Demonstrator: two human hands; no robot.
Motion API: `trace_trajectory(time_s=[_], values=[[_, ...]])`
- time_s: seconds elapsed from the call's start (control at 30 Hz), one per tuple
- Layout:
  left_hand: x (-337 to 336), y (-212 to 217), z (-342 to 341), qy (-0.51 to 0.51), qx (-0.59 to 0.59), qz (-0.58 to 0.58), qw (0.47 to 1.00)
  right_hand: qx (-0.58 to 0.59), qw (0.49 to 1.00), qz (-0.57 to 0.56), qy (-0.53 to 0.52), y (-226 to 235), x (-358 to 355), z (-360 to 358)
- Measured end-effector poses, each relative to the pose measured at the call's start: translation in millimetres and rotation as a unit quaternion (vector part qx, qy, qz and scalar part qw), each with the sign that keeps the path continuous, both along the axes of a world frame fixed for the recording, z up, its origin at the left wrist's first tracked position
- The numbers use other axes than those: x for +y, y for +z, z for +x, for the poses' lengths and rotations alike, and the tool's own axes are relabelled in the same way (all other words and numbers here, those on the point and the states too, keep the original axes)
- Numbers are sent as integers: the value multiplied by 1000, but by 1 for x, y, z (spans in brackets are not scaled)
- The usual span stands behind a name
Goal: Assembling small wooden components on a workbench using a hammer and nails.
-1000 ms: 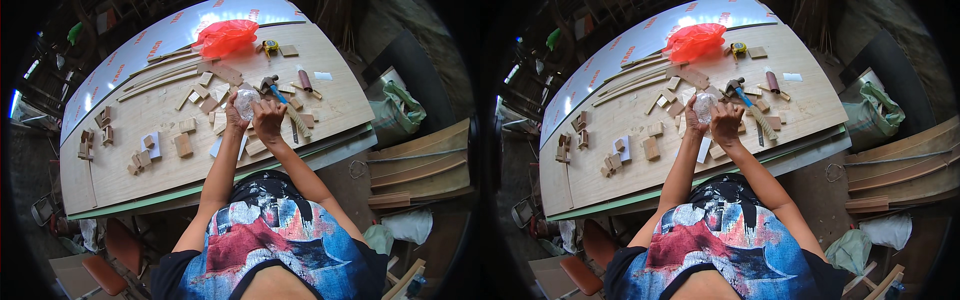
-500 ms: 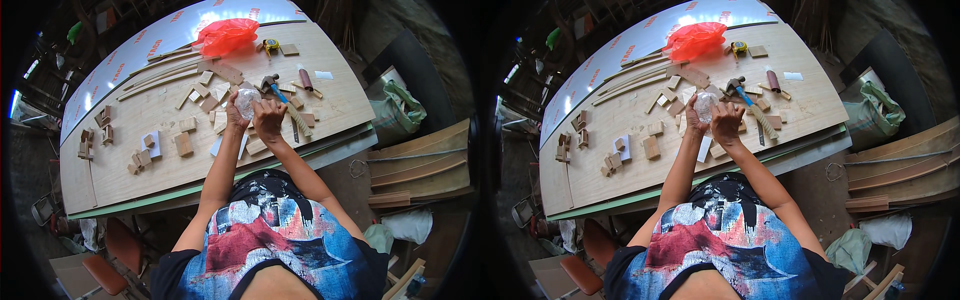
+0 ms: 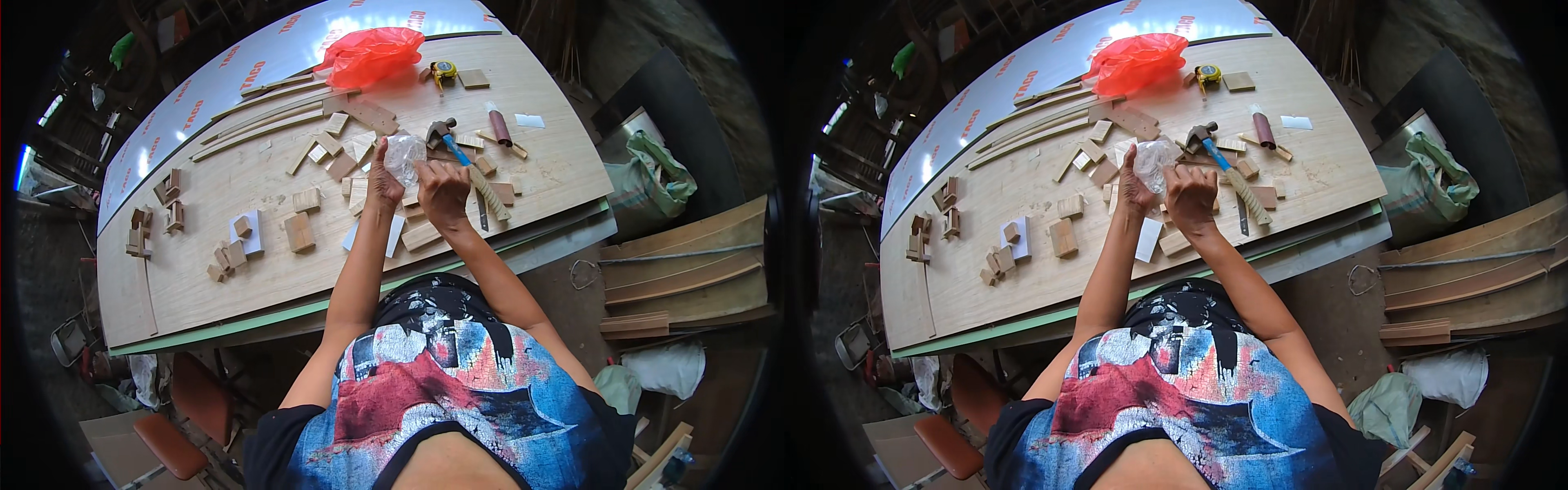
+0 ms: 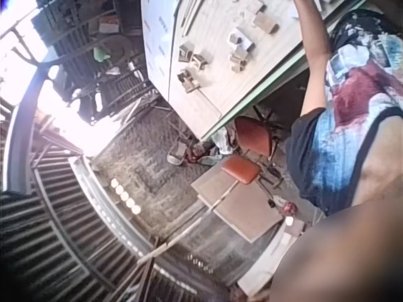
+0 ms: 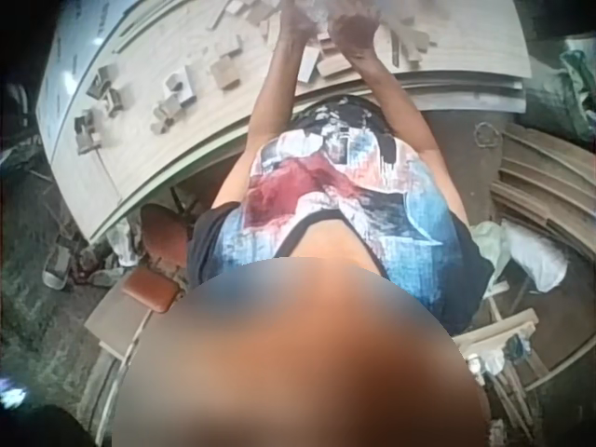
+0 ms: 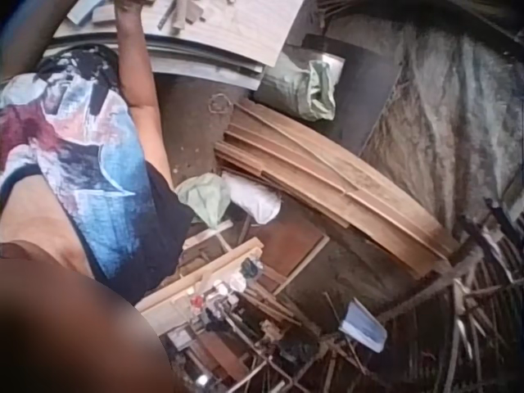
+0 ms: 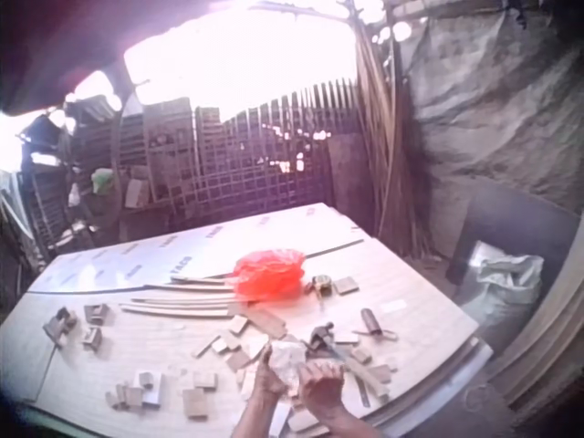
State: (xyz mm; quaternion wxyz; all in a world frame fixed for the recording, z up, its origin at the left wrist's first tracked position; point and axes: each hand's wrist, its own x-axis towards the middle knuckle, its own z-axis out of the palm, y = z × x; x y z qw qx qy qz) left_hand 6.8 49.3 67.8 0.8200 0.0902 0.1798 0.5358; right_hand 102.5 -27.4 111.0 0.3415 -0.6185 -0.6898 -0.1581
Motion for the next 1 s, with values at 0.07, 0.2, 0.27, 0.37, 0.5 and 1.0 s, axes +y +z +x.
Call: trace_trajectory(time_s=[0.07, 0.2, 0.27, 0.37, 0.5, 1.0], values=[[1, 0, 0, -13, -19, -11, 1000, -4, 1000, 5, 8, -3, 1, 0], [-6, 5, 3, -39, -24, 0, 999, -26, 1000, -8, 6, -7, 0, 4], [-8, 2, 3, -19, -39, -13, 999, -26, 999, -24, 9, -6, -1, 2], [-9, -7, -2, -34, -28, 0, 999, 5, 997, -70, 44, -5, -7, -6], [-7, -9, -4, -30, -57, -8, 998, 88, 988, -103, 71, -8, -8, -9], [-8, 8, -15, -15, 30, -26, 999, -25, 998, -45, 25, 2, -15, -3]])
